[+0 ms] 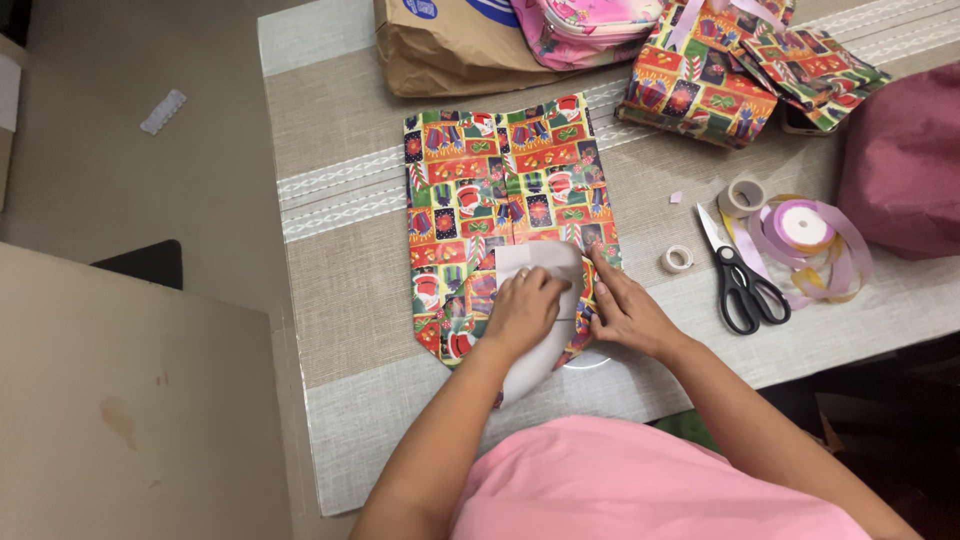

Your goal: The person wraps a rectangular gift with Christmas-themed wrapping paper. They use scissors to cut pieces of clear tape and apply them to secure the paper along the edges and corners. The person folds the paper neatly and smooths it down, completing the wrapping process.

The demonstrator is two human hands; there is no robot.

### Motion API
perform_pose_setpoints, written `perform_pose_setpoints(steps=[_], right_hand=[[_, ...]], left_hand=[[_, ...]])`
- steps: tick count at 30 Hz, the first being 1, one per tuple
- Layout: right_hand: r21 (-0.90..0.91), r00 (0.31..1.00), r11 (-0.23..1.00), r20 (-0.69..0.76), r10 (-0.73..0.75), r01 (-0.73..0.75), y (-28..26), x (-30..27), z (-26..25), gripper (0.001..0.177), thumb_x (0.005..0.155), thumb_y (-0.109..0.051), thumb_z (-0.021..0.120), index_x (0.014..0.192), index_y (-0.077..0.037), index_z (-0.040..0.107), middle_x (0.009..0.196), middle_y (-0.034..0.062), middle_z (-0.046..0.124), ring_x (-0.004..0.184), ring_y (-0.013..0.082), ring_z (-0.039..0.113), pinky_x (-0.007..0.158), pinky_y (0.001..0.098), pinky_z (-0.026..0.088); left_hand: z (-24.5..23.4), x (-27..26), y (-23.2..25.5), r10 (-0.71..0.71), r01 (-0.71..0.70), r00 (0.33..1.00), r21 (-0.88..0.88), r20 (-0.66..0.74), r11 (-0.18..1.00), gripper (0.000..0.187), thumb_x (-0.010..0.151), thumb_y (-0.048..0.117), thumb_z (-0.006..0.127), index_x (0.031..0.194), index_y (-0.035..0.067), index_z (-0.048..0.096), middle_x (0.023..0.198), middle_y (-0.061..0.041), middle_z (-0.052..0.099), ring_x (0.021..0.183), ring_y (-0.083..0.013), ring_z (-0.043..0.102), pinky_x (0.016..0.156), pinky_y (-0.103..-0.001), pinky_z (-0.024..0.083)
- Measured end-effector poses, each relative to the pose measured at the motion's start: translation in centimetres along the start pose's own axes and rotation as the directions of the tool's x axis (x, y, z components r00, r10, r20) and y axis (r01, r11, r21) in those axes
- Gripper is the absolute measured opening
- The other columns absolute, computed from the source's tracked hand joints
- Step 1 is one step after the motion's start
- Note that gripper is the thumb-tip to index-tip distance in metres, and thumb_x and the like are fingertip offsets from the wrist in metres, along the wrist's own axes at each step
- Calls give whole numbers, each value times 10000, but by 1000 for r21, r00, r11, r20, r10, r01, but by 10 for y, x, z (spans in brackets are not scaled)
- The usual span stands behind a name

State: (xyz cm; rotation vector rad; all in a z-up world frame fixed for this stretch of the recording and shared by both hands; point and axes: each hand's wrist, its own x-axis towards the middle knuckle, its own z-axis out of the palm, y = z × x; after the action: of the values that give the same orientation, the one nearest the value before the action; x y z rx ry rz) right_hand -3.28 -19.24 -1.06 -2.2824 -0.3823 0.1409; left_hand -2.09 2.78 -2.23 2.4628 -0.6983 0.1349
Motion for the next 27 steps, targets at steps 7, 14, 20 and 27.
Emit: perform_pose_setpoints(steps=[7,14,20,27], right_hand=[[126,993,985,4,119,-119,0,-3,0,706,928,-181,528,1601,-117,324,1186,233,627,930,380,629,914,415,531],[-139,977,968,-18,-211,207,-1,-2,2,593,923,-174,522,1511,-117,467,1527,210,501,1418,383,473,1185,492,350],[-363,954,885,174,-245,293,0,-15,6,701,859,-257,516,1546,-172,404,1637,181,324,1527,368,253,1208,579,199],[-368,924,868,309,-224,334,19,-8,6,813,861,-290,509,1603,-117,226,1672,189,195,1536,403,164,1213,578,144]], left_hand=[[6,13,-11,-39,30,996,-120,-75,992,363,891,170,662,1248,115,703,990,-127,598,1017,-339,607,911,-492,483],[33,23,-32,-272,214,954,-343,-129,915,266,931,150,644,1183,93,706,1032,-145,661,935,-342,680,834,-436,547],[44,36,-54,-500,353,865,-759,42,547,191,999,164,597,1143,42,624,955,-110,689,795,-179,713,733,-312,577],[8,-18,-21,-443,353,896,-643,23,680,181,1011,180,581,1086,48,679,806,-28,698,737,-132,697,686,-300,553]])
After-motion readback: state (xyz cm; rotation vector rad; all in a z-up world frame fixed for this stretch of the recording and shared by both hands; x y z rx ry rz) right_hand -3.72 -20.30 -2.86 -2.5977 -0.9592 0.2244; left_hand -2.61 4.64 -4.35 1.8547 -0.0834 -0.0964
